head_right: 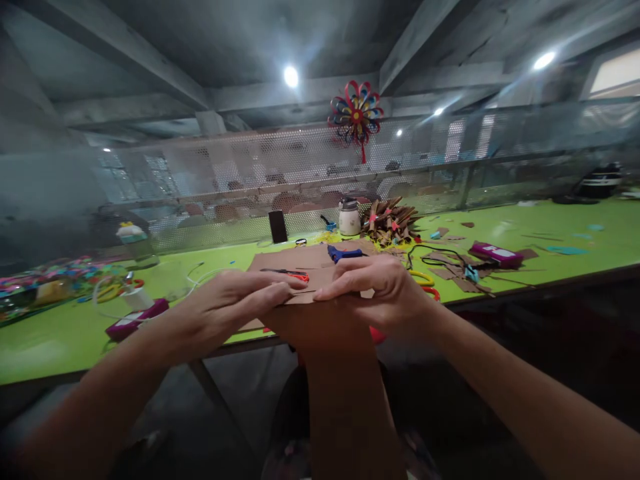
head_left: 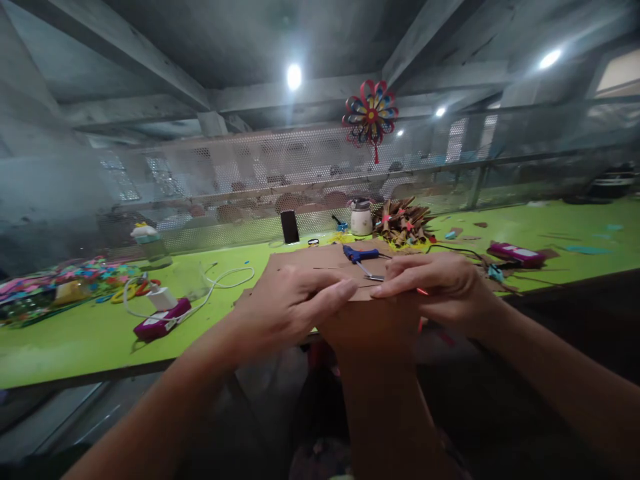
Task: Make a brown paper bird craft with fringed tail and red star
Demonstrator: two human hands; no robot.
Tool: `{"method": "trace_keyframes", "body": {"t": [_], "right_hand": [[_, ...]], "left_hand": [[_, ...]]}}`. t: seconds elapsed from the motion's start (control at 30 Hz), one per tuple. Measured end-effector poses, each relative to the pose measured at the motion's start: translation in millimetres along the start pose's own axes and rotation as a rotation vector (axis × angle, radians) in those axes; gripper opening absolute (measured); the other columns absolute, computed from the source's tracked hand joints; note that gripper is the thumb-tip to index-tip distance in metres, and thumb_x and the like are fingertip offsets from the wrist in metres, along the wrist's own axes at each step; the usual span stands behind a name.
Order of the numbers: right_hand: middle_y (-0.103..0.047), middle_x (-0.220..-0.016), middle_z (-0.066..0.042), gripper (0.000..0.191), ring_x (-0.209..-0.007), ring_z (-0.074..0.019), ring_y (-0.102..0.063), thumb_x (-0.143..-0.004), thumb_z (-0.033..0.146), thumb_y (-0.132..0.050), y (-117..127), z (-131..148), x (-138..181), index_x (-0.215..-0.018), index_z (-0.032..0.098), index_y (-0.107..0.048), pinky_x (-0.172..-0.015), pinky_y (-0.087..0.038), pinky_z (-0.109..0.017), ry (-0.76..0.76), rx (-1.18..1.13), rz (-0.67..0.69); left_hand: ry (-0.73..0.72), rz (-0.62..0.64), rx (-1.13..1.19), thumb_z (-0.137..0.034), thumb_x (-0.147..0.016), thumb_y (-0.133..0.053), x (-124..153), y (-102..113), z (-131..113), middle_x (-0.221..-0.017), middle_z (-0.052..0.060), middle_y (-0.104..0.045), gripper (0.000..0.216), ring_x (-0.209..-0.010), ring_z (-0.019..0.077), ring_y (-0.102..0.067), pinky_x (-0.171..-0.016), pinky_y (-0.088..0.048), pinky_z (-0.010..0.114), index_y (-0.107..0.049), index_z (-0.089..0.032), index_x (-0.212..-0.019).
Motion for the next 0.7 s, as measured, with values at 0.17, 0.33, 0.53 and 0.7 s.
{"method": "trace_keyframes", "body": {"t": [0.17,0.33,0.53,0.7], "right_hand": [[-0.062,-0.07,-0.003,0.022,-0.063,-0.0122,-0.056,-0.08,0.014,-0.054,1.8,2.7,-0.7,-0.09,0.022,-0.072,-0.055,-0.042,-0.023,0.027,0.015,-0.005],[-0.061,-0.071,-0.004,0.026,-0.065,-0.0123,-0.056,-0.078,0.01,-0.053,3.0,3.5,1.7,-0.094,0.02,-0.072,-0.057,-0.042,-0.023,0.04,0.024,0.016],[-0.061,-0.074,-0.004,0.029,-0.067,-0.0112,-0.056,-0.076,0.005,-0.053,1.6,1.0,3.7,-0.096,0.018,-0.07,-0.057,-0.042,-0.022,0.08,0.0,0.019],[-0.064,-0.077,-0.004,0.027,-0.069,-0.0113,-0.059,-0.077,0.005,-0.053,0.8,-6.0,7.0,-0.093,0.017,-0.071,-0.061,-0.045,-0.022,0.043,-0.047,0.038]], "left_hand": [[0.01,0.201,-0.053,-0.036,-0.088,-0.041,-18.1,-11.4,-7.9,-0.063,-0.001,-0.057,0.035,-0.053,0.0108,-0.043,-0.047,-0.029,0.019,-0.067,-0.018,-0.074],[-0.044,0.207,0.001,-0.031,-0.089,-0.04,-16.0,-18.1,-4.1,-0.068,-0.001,-0.058,0.031,-0.057,0.01,-0.043,-0.05,-0.03,0.018,-0.065,-0.018,-0.075],[0.025,0.243,-0.101,-0.027,-0.087,-0.043,-16.2,-21.7,1.0,-0.067,-0.001,-0.057,0.026,-0.06,0.01,-0.043,-0.053,-0.03,0.018,-0.063,-0.014,-0.076],[0.061,0.233,-0.111,-0.031,-0.088,-0.041,-13.2,-27.6,7.7,-0.065,-0.002,-0.054,0.029,-0.059,0.009,-0.042,-0.053,-0.031,0.018,-0.063,-0.014,-0.081]]}}
Point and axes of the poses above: each hand's wrist, its own x-axis away from the middle knuckle, its own y-axis out of the back of the hand, z = x × y, the point moved 4 cm from there along -x, towards the middle knuckle
